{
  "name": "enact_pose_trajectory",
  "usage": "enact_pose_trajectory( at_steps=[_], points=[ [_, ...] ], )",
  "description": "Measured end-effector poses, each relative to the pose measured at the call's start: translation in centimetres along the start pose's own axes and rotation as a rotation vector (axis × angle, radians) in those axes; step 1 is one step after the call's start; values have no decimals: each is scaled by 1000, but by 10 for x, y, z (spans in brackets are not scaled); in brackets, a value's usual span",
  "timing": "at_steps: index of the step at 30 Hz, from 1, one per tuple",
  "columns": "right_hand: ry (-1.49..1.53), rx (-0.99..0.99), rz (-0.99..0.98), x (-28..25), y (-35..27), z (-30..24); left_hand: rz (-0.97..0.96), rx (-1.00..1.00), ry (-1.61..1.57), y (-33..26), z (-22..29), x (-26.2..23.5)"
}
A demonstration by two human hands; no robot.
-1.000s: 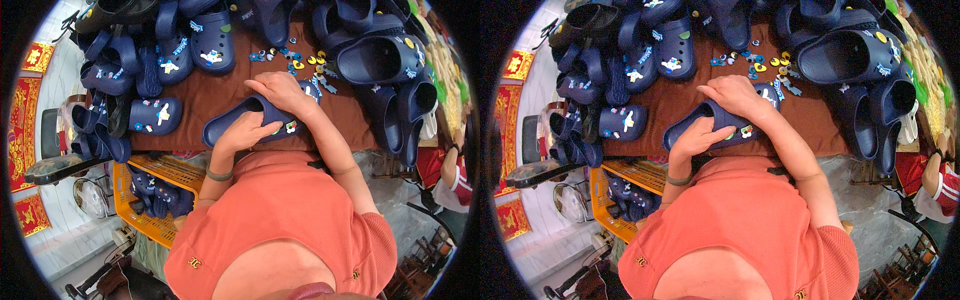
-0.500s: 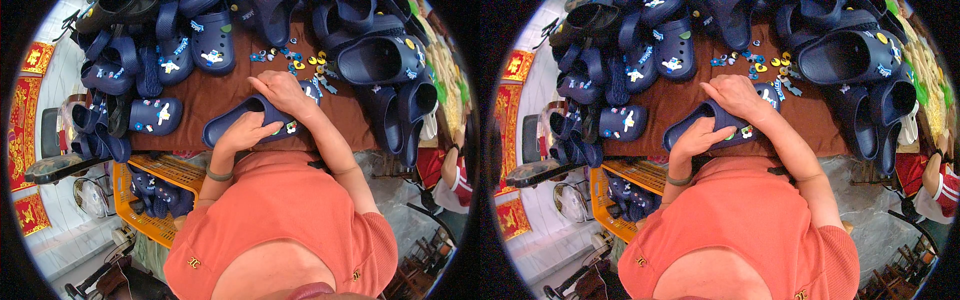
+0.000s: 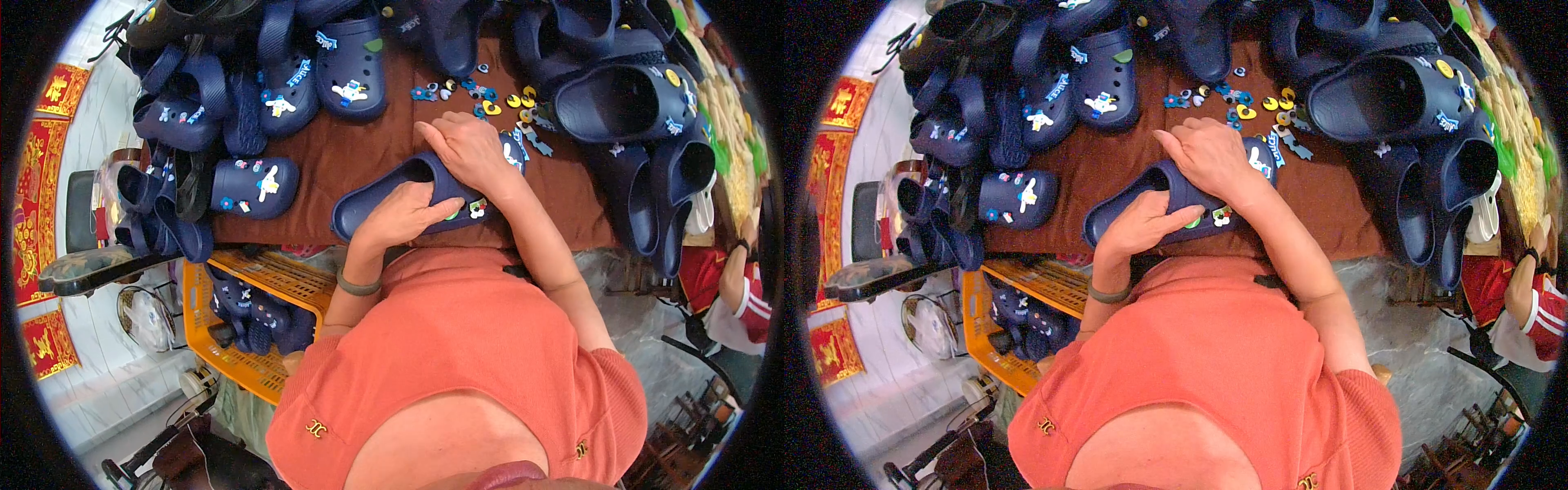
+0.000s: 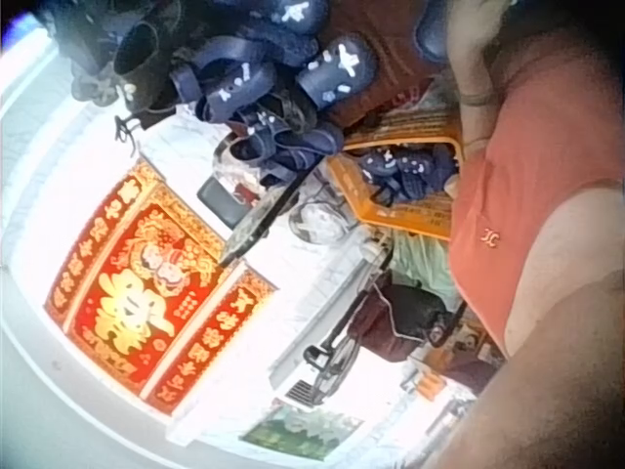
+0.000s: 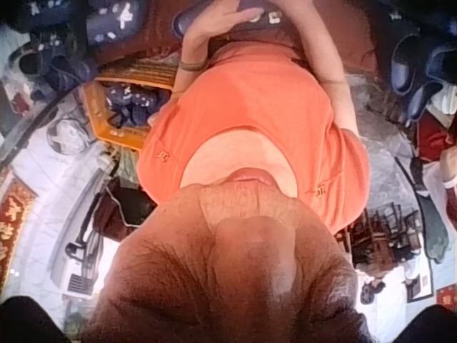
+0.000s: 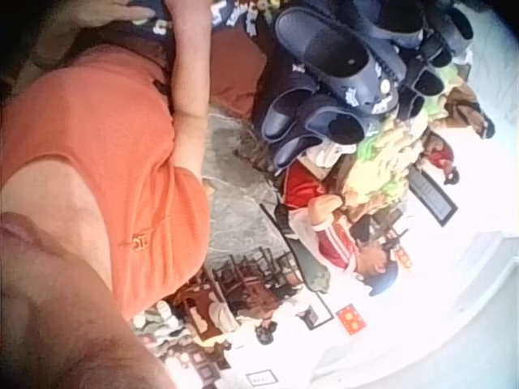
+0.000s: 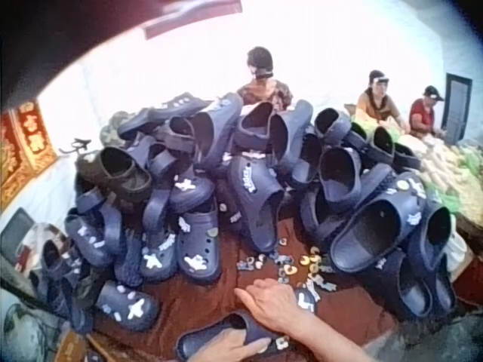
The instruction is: Manually attaching decorative charms into the ventilation holes of rubber clogs.
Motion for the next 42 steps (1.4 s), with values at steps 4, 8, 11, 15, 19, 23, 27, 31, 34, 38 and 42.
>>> enact_pose_trajectory(
  at_steps=[4,8,11,15,19,23,27,31,34,38,42],
  points=[
    [-55,17,72,-11,-2,-9,-1,11,-31,-1,1,1],
    [-106,-56,168,-12,-3,-11,21,-5,-1,0,-1,2],
    [-131,-100,204,-13,-4,-13,2,-44,29,0,-8,3],
    [-138,-170,260,-14,-7,-15,21,-38,94,-2,0,2],
    [-139,-211,270,-14,-7,-17,62,7,32,-4,1,4],
    [-149,-62,130,-10,-4,-12,83,-17,5,-2,-3,4],
    [31,56,74,-7,-22,-1,205,102,-76,-2,1,4],
    [65,91,141,-20,-25,-5,126,-17,9,3,-9,6],
    [-28,20,192,-21,-22,-9,164,11,-31,3,-8,8],
    [-109,-34,220,-20,-22,-13,221,79,-45,1,-7,11],
    [-123,-81,259,-22,-29,-18,271,91,-71,-1,3,8]
  ],
)
Point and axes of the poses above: each hand's wrist, its own y-axis towards the middle knuckle, its own x-axis out of the palm, z = x × y, the point moved 4 cm from there along y, towards the middle knuckle, and after that the axes turned 1 degree about -x, right-handed, at the moved point
